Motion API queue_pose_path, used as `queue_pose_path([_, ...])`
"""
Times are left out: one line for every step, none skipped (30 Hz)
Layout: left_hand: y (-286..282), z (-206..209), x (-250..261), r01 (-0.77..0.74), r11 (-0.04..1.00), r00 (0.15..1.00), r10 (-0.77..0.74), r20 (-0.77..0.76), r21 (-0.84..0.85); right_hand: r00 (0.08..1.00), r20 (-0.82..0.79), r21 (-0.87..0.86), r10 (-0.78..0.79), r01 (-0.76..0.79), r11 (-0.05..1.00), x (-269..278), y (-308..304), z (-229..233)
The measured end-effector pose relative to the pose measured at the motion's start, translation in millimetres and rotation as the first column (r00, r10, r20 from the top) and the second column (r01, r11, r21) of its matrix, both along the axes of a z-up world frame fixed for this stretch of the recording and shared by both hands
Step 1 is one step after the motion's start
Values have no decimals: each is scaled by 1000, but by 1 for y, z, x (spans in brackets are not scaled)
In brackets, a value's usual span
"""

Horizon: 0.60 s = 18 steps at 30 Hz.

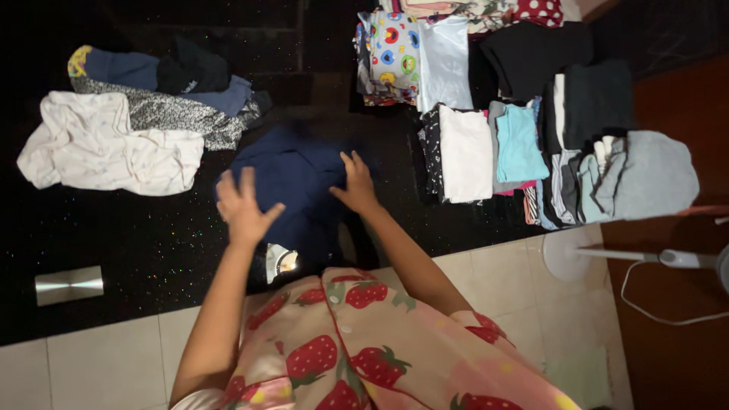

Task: The person folds various pieces of clothing, including a light blue shirt, black star-patterned clothes, grey shorts, a navy blue shirt, and white patterned items, by hand on a table and places them into organized stacks.

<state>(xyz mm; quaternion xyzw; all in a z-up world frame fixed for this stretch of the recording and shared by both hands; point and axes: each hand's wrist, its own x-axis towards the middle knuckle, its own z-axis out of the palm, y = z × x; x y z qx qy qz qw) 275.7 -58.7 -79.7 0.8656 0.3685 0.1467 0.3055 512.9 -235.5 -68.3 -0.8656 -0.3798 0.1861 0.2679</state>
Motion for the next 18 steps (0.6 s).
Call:
queue_pose_path([-10,16,5,75,993,987,-61,-150,95,1000,8,-66,-7,8,998,-4,5,7])
queue_pose_path([-18,29,10,137,983,977,-113,-179,126,999,7,-145,45,-43,989,-9,9,11])
queue_pose_path([-26,38,12,198,968,964,-164,-209,155,995,3,-223,96,-93,970,-14,11,10])
queue_pose_path([-32,44,16,257,948,948,-210,-239,186,989,-3,-297,148,-142,944,-15,13,6])
queue_pose_path([-40,46,18,286,936,943,-236,-236,207,982,71,-279,173,-147,949,-14,14,-3])
queue_pose_path([-50,44,18,317,921,936,-264,-234,225,971,144,-264,192,-150,953,-14,11,-15])
queue_pose_path([-57,39,18,347,906,927,-293,-233,244,954,217,-249,209,-152,956,-12,9,-28])
queue_pose_path([-60,32,18,286,936,948,-245,-202,207,960,174,-133,220,-199,971,-6,9,-41])
queue_pose_path([-62,23,19,223,960,966,-194,-173,169,963,132,-13,236,-237,972,3,12,-51])
queue_pose_path([-64,11,21,162,978,979,-143,-144,128,963,94,108,254,-263,959,13,15,-58])
queue_pose_path([-59,-2,23,114,989,983,-99,-156,90,965,-69,234,253,-231,944,21,18,-62])
queue_pose_path([-48,-16,26,64,997,984,-54,-171,49,936,-231,348,267,-176,921,27,19,-63])
queue_pose_path([-34,-29,26,12,1000,982,-10,-187,10,877,-382,448,292,-101,888,33,21,-62])
queue_pose_path([-15,-38,25,-49,991,998,53,22,-124,891,-381,498,248,-28,867,42,26,-57])
queue_pose_path([5,-42,22,-79,961,965,140,221,-265,902,-382,546,203,43,837,54,29,-48])
queue_pose_path([28,-41,16,-54,911,925,201,324,-410,975,-93,509,200,-126,851,77,29,-34])
queue_pose_path([44,-35,11,-9,841,869,274,412,-540,957,205,423,205,-276,863,91,27,-19])
queue_pose_path([57,-23,3,-130,699,833,462,305,-704,992,48,437,117,-127,890,90,28,-8])
